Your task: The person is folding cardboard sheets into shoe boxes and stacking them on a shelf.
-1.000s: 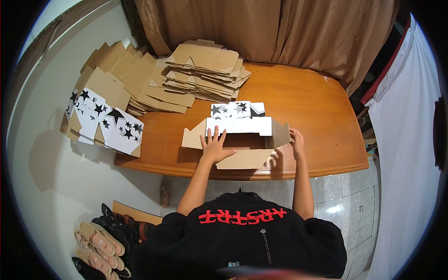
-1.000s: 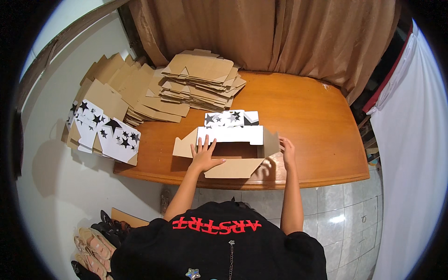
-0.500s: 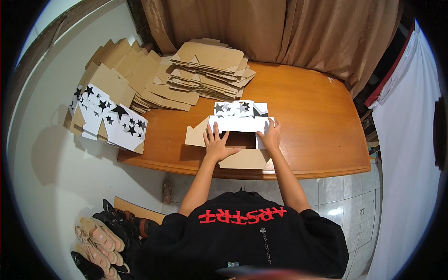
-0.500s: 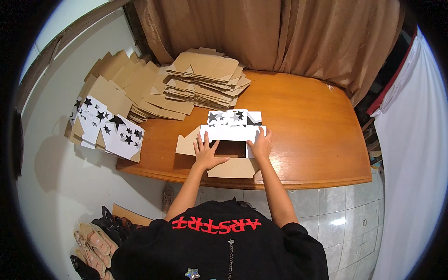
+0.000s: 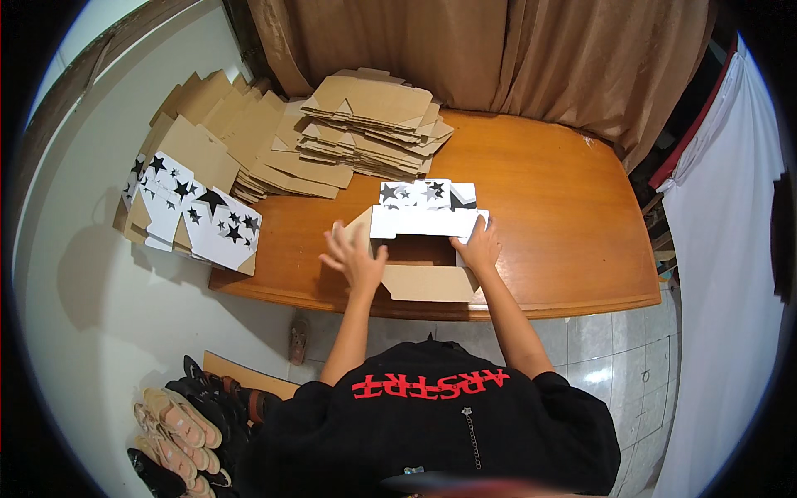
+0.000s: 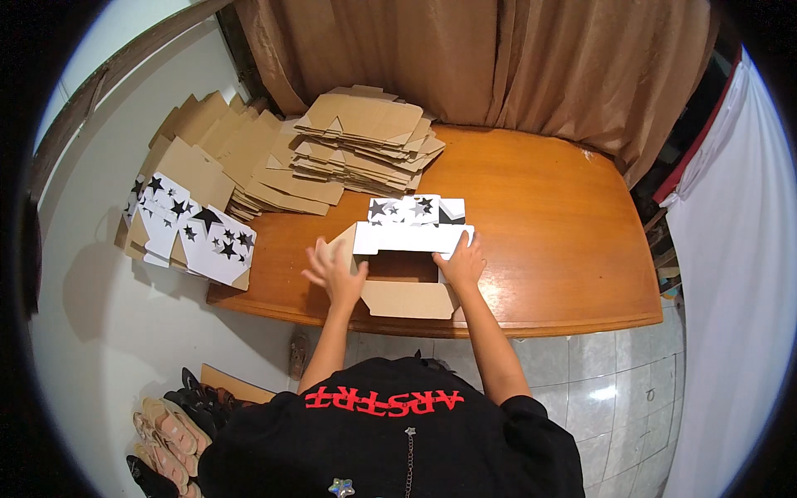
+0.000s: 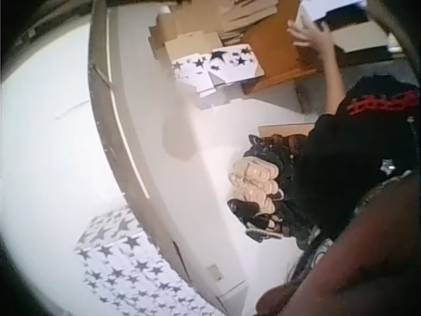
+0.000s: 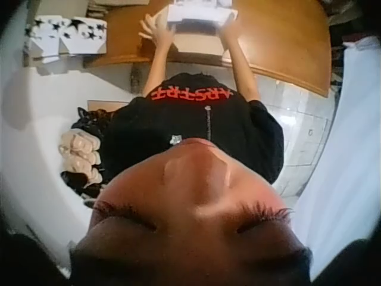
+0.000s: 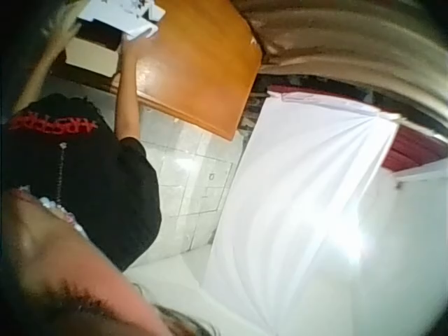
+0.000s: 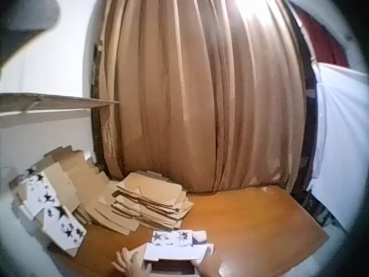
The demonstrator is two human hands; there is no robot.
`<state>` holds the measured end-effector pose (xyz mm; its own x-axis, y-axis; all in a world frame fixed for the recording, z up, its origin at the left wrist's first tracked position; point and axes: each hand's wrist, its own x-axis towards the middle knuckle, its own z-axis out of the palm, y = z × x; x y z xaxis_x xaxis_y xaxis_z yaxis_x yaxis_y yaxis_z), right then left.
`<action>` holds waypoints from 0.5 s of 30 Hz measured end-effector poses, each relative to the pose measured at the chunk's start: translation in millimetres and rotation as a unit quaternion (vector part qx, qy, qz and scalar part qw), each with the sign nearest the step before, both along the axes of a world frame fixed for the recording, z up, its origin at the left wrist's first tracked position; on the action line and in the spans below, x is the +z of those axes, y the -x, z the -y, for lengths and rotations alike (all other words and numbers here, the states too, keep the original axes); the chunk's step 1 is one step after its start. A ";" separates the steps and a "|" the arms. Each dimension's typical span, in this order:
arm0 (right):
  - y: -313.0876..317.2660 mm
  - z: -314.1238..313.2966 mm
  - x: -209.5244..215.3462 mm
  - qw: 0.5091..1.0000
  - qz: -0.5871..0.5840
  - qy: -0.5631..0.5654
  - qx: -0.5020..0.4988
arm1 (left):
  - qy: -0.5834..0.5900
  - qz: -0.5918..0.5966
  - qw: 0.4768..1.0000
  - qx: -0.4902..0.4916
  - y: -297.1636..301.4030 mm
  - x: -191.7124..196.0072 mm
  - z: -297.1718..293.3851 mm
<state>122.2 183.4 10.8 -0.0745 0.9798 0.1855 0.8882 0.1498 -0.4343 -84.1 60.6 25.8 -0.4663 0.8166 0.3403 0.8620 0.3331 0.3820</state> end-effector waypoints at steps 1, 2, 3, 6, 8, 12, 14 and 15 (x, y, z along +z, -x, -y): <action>1.0 1.0 1.4 1.000 -0.008 0.004 -0.002 | -0.051 0.030 0.993 0.103 2.7 4.7 4.9; 1.4 2.1 2.8 1.000 -0.009 0.004 0.000 | -0.100 0.059 0.972 0.205 6.8 7.0 9.2; 1.5 3.4 4.5 1.000 0.005 -0.004 -0.003 | -0.100 0.058 0.972 0.206 19.4 -8.0 8.2; 4.9 2.5 7.4 1.000 0.024 -0.004 -0.001 | -0.292 0.401 0.863 0.092 40.5 -26.8 7.2; 6.9 -0.3 8.5 0.999 0.031 0.008 -0.003 | -0.316 0.380 0.869 0.006 30.4 -16.3 5.7; 8.1 -3.3 4.5 1.000 0.021 0.000 -0.008 | -0.241 0.212 0.929 -0.184 9.7 -7.1 -1.2; 8.5 -2.2 3.9 0.999 0.029 -0.015 -0.014 | -0.200 0.162 0.940 -0.222 4.1 -8.3 -3.0; 8.8 -1.6 3.6 0.999 0.027 -0.017 -0.010 | -0.135 0.136 0.953 -0.235 0.8 -9.4 -2.9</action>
